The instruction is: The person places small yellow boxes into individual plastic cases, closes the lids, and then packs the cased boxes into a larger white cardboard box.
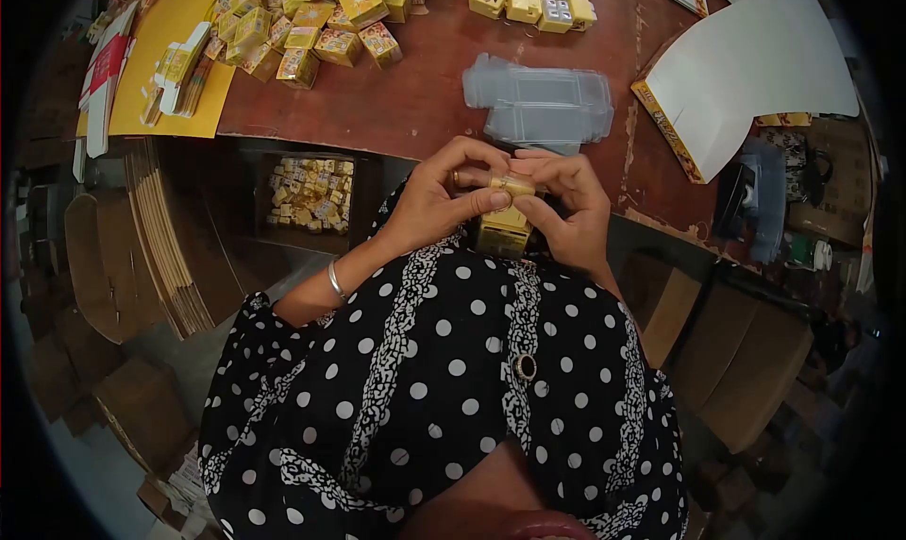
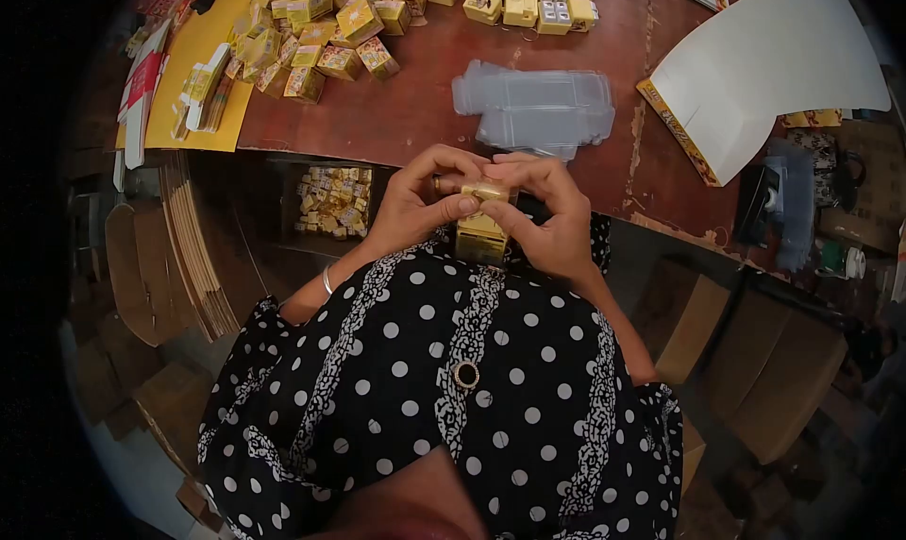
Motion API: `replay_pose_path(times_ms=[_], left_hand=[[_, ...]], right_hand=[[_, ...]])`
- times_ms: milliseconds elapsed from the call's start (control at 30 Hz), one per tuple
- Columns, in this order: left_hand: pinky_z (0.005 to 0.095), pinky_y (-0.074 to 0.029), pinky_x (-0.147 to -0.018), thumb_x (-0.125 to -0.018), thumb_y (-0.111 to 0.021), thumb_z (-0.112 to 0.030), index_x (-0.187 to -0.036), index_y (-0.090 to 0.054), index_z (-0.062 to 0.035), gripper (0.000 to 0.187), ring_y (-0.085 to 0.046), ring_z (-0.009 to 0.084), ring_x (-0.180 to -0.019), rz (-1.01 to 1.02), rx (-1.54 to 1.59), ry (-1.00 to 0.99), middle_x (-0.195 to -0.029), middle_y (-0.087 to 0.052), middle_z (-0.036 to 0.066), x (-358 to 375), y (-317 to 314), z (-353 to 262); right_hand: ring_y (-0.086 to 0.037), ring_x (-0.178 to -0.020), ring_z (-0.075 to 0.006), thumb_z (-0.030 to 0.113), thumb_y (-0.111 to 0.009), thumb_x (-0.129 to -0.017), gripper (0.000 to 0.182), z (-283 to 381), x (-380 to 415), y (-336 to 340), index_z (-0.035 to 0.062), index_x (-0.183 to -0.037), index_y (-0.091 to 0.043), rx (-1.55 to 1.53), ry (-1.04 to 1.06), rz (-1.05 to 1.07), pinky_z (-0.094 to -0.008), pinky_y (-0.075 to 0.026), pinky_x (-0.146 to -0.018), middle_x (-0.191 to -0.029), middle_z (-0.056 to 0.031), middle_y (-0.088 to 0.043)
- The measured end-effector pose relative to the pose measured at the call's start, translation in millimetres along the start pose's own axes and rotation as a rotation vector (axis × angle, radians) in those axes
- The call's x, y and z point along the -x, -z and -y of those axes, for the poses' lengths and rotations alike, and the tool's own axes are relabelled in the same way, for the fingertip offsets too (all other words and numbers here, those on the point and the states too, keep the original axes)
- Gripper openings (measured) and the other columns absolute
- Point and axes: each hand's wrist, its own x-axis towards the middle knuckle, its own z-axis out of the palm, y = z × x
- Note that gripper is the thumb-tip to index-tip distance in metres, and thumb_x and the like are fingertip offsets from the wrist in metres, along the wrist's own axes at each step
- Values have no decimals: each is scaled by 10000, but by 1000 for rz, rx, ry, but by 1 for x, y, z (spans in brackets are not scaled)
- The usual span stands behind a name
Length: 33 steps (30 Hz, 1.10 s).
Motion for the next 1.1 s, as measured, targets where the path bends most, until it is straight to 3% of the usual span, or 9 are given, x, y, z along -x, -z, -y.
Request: replay_pose_path(times_ms=[133,267,567,700,800,867,967,1067,1100], left_hand=[[263,-565,-866,-898,-776,-100,-1049,-657,-14,210,-653,142,-1042,19,-219,-135,-1125,-621,61,0,1,-8],[256,-573,-844,-902,-762,-79,-997,-707,-6,133,-664,138,-1006,87,-294,-136,-1081,-635,66,-4,2,-24],[251,-555,-811,-912,-746,-64,-983,-751,4,98,-670,118,-890,25,-333,-34,-1004,-649,51,-6,-1,-37],[246,-544,-798,-913,-749,-75,-969,-751,8,100,-663,117,-925,44,-350,-54,-1045,-659,61,-3,3,-34],[258,-540,-850,-910,-748,-65,-1002,-746,-1,112,-638,129,-1036,102,-392,-139,-1137,-640,75,1,11,-24],[267,-538,-890,-908,-746,-53,-1049,-738,-8,148,-621,139,-1111,163,-419,-200,-1205,-619,86,5,14,-15],[339,-506,-1028,-902,-725,8,-1255,-644,-38,365,-562,203,-1271,185,-78,60,-1415,-481,132,11,9,-3],[353,-488,-1041,-898,-715,26,-1168,-652,-30,282,-563,240,-1268,129,-46,-6,-1436,-485,174,2,4,0],[358,-480,-1045,-895,-712,32,-1145,-649,-31,265,-561,253,-1269,111,-24,-15,-1441,-486,187,-2,3,0]], right_hand=[[-635,-1138,-219,-28,-691,-911,139,1,3,6,-32,-1018,-603,-78,-7,92,-346,-496,-1024,-1214,-182,-642],[-644,-1095,-200,-5,-707,-908,101,27,-3,3,-25,-967,-627,50,-176,92,-324,-505,-985,-1180,-171,-654],[-662,-940,-122,23,-719,-915,87,34,-16,1,-11,-903,-640,140,-242,42,-270,-523,-871,-1033,-107,-702],[-667,-981,-155,32,-740,-894,95,24,-11,7,-12,-882,-657,125,-256,76,-319,-530,-890,-1034,-108,-716],[-668,-1027,-198,13,-740,-880,78,5,-2,11,-7,-923,-679,46,-48,68,-335,-531,-901,-1066,-112,-715],[-664,-1075,-264,-6,-751,-848,128,-3,0,17,-5,-962,-694,271,298,128,-362,-529,-927,-1094,-116,-709],[-661,-1087,-317,-15,-768,-812,207,-4,7,25,5,-1007,-700,417,419,105,-389,-517,-960,-1117,-128,-702],[-651,-1104,-342,29,-747,-848,254,28,15,38,-32,-1084,-674,635,445,-23,-388,-504,-977,-1145,-170,-685],[-675,-1014,-264,72,-727,-897,221,37,23,55,-26,-1090,-680,725,415,-216,-345,-528,-909,-1156,-140,-690]])
